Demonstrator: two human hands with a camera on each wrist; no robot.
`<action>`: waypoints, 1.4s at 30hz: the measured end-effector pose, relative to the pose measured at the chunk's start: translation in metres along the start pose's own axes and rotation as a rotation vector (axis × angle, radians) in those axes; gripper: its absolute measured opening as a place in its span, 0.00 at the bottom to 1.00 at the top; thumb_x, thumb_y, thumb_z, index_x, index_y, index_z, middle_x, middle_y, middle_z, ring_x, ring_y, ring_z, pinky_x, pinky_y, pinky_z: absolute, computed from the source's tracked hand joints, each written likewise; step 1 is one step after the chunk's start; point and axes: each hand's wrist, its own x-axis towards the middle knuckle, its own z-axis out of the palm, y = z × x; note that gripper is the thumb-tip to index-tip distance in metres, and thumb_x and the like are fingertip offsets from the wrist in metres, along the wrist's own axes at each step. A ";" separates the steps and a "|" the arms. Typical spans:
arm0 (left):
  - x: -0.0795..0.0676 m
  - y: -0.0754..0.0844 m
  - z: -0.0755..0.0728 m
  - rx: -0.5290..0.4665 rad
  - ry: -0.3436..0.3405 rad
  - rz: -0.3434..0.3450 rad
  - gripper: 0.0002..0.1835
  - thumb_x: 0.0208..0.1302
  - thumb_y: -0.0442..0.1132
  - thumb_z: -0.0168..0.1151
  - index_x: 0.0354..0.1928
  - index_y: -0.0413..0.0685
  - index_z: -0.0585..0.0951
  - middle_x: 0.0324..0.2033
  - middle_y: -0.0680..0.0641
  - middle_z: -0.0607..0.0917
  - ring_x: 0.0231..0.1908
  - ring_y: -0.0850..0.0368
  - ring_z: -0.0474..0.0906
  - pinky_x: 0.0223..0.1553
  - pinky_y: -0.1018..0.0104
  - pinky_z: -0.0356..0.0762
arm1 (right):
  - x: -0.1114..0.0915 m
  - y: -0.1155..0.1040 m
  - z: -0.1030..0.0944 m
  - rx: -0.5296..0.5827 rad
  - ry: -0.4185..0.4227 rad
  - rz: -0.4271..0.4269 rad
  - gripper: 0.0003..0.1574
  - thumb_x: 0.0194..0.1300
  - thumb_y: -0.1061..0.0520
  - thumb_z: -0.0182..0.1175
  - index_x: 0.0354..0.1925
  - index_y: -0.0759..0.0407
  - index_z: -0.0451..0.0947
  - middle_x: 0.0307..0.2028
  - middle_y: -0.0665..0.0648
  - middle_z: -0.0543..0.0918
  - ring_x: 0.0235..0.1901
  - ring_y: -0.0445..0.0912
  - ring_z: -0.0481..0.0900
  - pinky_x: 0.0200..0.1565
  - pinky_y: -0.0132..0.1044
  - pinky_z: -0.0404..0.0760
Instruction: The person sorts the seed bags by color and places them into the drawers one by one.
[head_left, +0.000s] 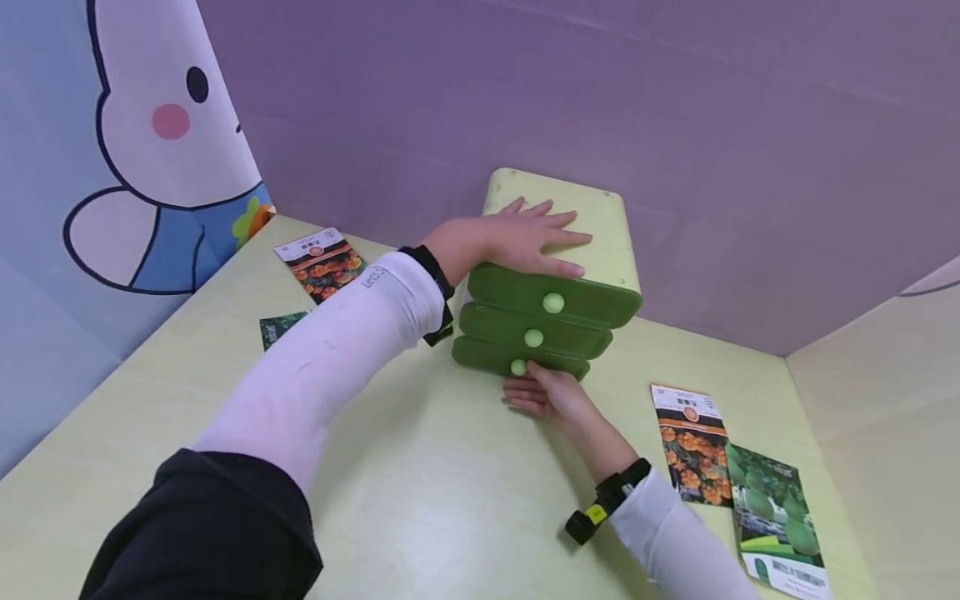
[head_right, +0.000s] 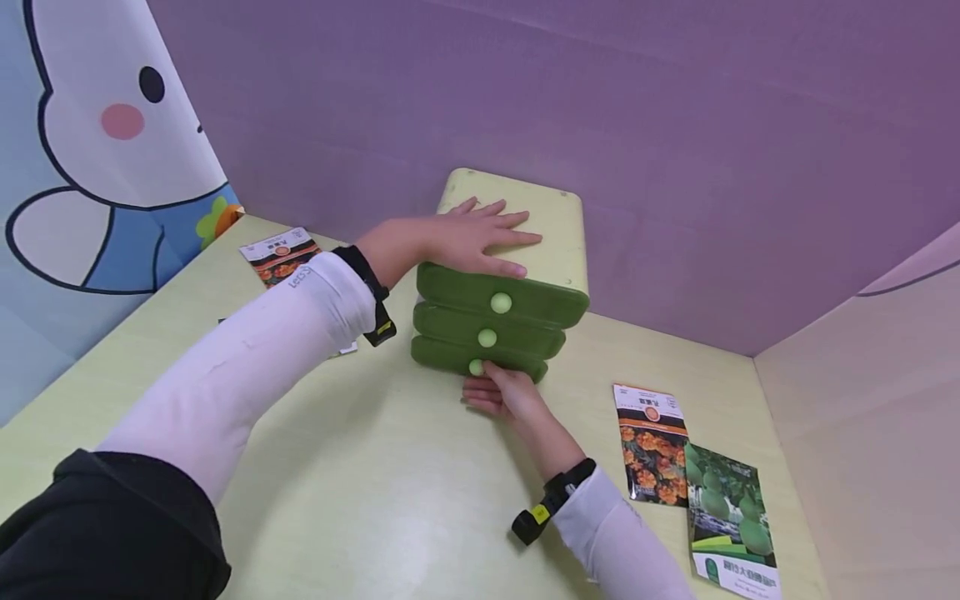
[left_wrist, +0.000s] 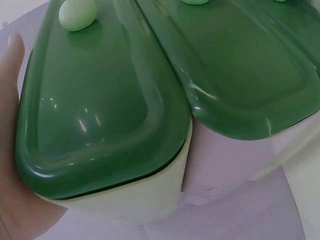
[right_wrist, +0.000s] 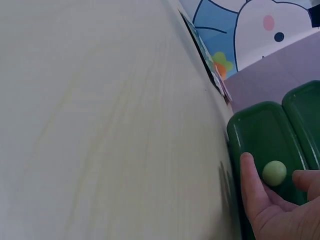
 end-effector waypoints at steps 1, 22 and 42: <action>0.000 0.001 0.001 0.009 0.000 0.003 0.41 0.57 0.75 0.33 0.71 0.73 0.46 0.73 0.52 0.39 0.69 0.48 0.26 0.68 0.44 0.23 | -0.002 -0.001 -0.002 -0.038 -0.005 -0.012 0.27 0.74 0.55 0.40 0.56 0.81 0.61 0.45 0.76 0.80 0.43 0.57 0.81 0.42 0.40 0.84; -0.003 -0.001 0.003 0.033 0.021 -0.003 0.41 0.56 0.76 0.35 0.71 0.73 0.46 0.73 0.53 0.40 0.69 0.49 0.27 0.68 0.44 0.24 | -0.014 -0.038 0.011 0.205 -0.052 -0.110 0.32 0.73 0.47 0.42 0.52 0.78 0.65 0.30 0.58 0.86 0.36 0.49 0.84 0.37 0.33 0.85; -0.004 -0.006 0.002 0.052 0.022 -0.001 0.37 0.61 0.72 0.32 0.71 0.72 0.47 0.73 0.52 0.41 0.69 0.48 0.28 0.68 0.43 0.26 | -0.013 -0.042 0.026 0.243 0.057 -0.113 0.22 0.71 0.52 0.46 0.43 0.73 0.69 0.24 0.56 0.85 0.29 0.46 0.84 0.32 0.31 0.86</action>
